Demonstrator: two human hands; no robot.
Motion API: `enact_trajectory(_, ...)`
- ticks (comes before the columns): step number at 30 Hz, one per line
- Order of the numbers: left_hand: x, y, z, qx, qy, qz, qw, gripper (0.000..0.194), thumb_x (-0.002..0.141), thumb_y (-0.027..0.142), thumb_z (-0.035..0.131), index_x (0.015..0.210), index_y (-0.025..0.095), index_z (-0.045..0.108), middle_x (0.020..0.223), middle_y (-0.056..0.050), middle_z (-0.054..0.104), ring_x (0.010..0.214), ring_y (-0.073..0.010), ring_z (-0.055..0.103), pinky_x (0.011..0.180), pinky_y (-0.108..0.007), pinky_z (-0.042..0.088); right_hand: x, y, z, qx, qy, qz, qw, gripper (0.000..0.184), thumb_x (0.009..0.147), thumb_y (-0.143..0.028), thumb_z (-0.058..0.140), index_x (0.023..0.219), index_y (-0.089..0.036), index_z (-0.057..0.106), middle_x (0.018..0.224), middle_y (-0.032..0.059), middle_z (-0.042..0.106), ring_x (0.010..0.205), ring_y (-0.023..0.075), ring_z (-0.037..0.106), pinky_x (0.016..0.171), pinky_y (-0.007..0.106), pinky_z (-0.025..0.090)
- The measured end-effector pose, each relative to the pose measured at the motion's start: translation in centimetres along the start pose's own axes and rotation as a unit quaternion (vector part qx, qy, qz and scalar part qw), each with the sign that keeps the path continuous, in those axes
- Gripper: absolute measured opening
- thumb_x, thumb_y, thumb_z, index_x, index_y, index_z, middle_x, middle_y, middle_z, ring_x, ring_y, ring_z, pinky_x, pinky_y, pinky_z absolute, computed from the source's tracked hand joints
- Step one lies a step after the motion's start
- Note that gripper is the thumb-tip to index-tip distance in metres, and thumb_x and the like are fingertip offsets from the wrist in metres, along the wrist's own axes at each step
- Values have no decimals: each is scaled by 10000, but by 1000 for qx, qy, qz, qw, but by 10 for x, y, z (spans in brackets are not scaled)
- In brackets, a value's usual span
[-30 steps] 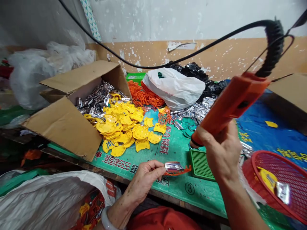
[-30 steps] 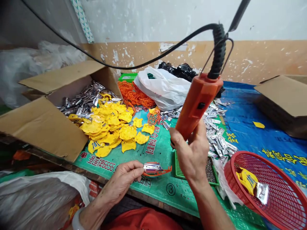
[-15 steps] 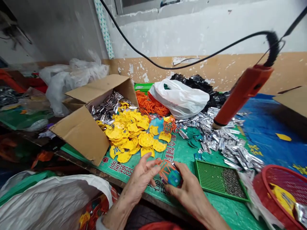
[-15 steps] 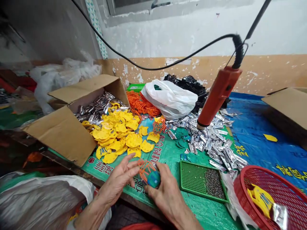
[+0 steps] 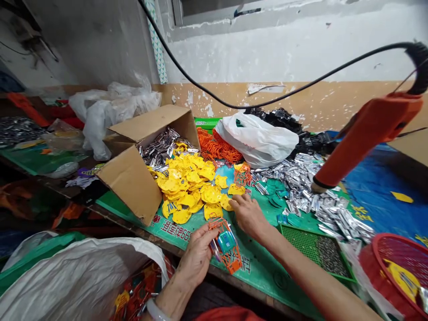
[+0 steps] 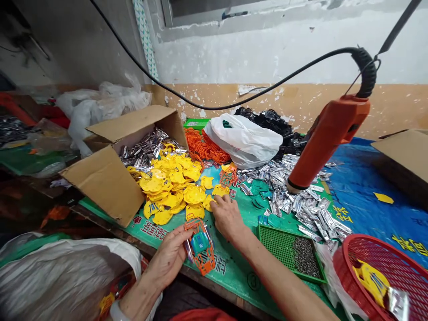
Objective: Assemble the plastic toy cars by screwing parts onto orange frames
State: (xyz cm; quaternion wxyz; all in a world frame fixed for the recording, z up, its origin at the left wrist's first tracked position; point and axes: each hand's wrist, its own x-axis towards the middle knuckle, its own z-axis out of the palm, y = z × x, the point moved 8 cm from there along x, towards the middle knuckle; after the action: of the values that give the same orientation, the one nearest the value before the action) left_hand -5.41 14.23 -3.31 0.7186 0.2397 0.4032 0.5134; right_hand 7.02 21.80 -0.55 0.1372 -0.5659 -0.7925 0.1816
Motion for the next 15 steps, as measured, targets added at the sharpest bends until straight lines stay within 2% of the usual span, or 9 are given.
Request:
enact_trajectory(4, -5, 0, -4, 12, 20, -9, 1000, 248, 663, 246, 766, 884, 138, 741, 883, -57, 740, 764, -162, 641, 716, -249, 485, 7, -9, 15, -25, -37, -8, 999, 268, 856, -76, 410, 920, -162, 656, 1072, 145, 643, 1097, 271, 514, 962, 435, 351)
enact_trajectory(6, -5, 2, -7, 23, 25, -11, 999, 248, 670, 233, 752, 901, 143, 734, 863, -47, 738, 730, -152, 632, 684, -243, 482, 0, -7, 9, -15, -47, 2, 999, 287, 841, -71, 393, 927, -148, 656, 1020, 138, 661, 1017, 249, 553, 901, 384, 392)
enact_trajectory(8, -4, 4, -10, 28, 24, -7, 999, 239, 683, 215, 732, 910, 139, 732, 855, -48, 738, 724, -148, 629, 676, -239, 479, -11, -2, -2, 13, -66, 10, 998, 311, 824, -84, 377, 943, -147, 657, 935, 104, 683, 881, 208, 597, 772, 311, 444)
enact_trajectory(11, 0, 4, -11, 24, 11, -6, 1000, 227, 700, 190, 708, 919, 136, 732, 870, -51, 739, 734, -143, 632, 692, -234, 479, -25, 8, -11, 56, -114, 10, 992, 365, 797, -89, 345, 928, -169, 677, 793, 34, 699, 690, 158, 625, 571, 243, 457)
enact_trajectory(13, 2, 2, -9, 20, 8, -12, 1000, 217, 708, 196, 709, 917, 140, 730, 868, -46, 737, 721, -136, 631, 689, -230, 479, -30, 15, -10, 56, -130, 11, 990, 374, 788, -73, 346, 881, -179, 693, 761, 15, 701, 645, 141, 628, 534, 227, 458)
enact_trajectory(15, 2, 0, -6, 23, 6, -16, 1000, 210, 707, 213, 721, 903, 140, 730, 857, -44, 736, 702, -131, 629, 680, -226, 477, -33, 20, -5, 25, -118, 20, 992, 312, 806, -72, 392, 832, -166, 688, 766, 19, 695, 654, 131, 623, 565, 228, 468)
